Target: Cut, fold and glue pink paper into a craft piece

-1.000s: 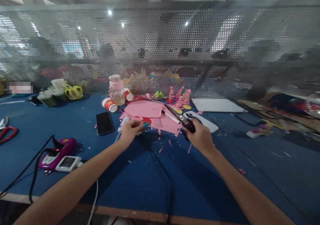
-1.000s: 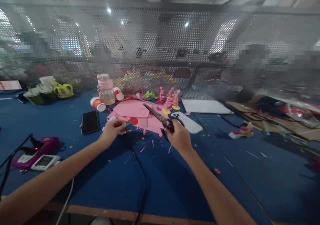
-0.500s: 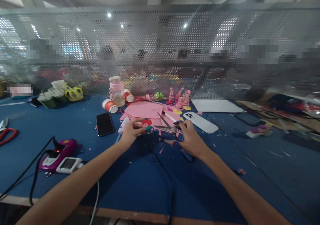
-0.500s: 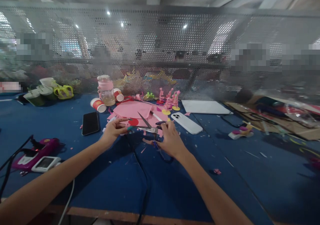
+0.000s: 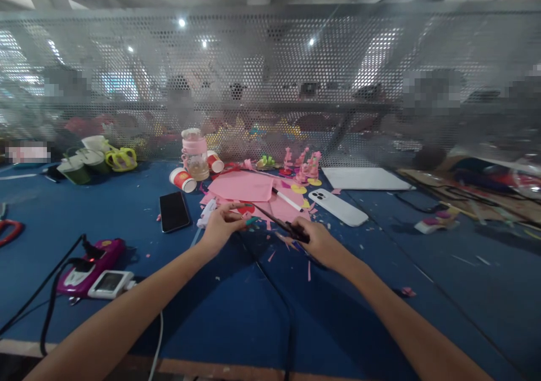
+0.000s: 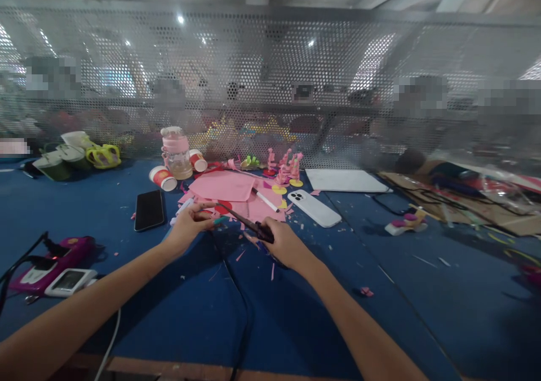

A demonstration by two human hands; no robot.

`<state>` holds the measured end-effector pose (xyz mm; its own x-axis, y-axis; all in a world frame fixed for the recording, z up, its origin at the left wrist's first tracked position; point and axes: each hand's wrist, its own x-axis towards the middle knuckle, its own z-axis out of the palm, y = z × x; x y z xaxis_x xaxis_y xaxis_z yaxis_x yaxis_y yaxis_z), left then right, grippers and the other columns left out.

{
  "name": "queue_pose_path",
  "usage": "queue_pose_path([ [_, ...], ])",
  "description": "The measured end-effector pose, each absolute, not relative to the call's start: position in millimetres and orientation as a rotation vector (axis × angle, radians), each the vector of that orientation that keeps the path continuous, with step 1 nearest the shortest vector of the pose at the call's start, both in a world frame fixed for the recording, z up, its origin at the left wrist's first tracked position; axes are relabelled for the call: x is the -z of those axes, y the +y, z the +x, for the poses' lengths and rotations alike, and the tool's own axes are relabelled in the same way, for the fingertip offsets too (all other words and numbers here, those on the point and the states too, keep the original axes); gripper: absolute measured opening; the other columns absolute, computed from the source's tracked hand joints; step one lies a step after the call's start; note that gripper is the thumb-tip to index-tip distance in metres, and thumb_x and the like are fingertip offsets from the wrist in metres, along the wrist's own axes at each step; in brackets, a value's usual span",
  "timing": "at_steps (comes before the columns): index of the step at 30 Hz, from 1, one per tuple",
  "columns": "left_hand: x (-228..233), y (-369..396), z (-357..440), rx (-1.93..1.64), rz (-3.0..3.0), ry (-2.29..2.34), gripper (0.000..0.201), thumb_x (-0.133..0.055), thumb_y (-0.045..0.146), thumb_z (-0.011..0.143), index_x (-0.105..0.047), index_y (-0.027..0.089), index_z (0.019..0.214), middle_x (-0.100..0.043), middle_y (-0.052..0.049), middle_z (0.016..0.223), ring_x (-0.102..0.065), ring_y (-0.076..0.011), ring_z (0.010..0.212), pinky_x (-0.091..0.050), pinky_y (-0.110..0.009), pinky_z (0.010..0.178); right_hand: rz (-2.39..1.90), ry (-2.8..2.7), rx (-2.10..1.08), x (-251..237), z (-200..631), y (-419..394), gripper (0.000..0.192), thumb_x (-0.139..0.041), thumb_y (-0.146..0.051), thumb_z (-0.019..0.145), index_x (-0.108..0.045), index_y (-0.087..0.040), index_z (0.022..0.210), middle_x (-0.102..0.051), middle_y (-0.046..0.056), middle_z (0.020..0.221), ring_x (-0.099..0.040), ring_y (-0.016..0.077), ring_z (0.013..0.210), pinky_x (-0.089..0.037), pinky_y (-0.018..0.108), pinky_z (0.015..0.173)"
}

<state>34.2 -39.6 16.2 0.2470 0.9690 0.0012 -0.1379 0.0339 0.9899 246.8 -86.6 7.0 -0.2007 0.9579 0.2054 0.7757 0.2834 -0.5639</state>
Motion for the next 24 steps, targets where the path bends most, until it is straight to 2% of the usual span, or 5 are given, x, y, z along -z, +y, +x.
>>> queue_pose_path([
  [7, -18.2, -41.5, 34.6, -1.048, 1.196, 0.894, 0.051, -0.078, 0.02, 0.044, -0.059, 0.011, 0.091, -0.063, 0.003, 0.052, -0.056, -0.0084, 0.047, -0.046, -0.02, 0.053, -1.544, -2.188, -0.247, -7.4, 249.9, -89.5, 0.031, -0.043, -0.05, 0.075, -0.043, -0.02, 0.068, -0.057, 0.005, 0.065, -0.052, 0.0175, 0.06, -0.034, 0.025, 0.053],
  [13, -19.3, -41.5, 34.7, -1.029, 1.206, 0.892, 0.045, -0.075, 0.016, 0.046, -0.061, 0.011, 0.088, -0.064, 0.003, 0.052, -0.057, -0.0088, 0.047, -0.046, -0.019, 0.051, -1.529, -2.226, -0.045, -8.1, 251.8, -90.1, 0.025, -0.046, -0.044, 0.075, -0.043, -0.021, 0.067, -0.056, 0.003, 0.062, -0.051, 0.0159, 0.056, -0.032, 0.024, 0.051],
  [24, -16.9, -40.7, 33.7, -1.04, 1.281, 0.909, 0.04, -0.071, 0.011, 0.05, -0.062, 0.012, 0.088, -0.063, 0.004, 0.052, -0.055, -0.0072, 0.047, -0.046, -0.018, 0.053, -1.552, -2.251, 0.041, -5.7, 254.0, -89.6, 0.022, -0.051, -0.041, 0.073, -0.045, -0.021, 0.069, -0.058, 0.003, 0.064, -0.054, 0.0164, 0.058, -0.033, 0.023, 0.05],
])
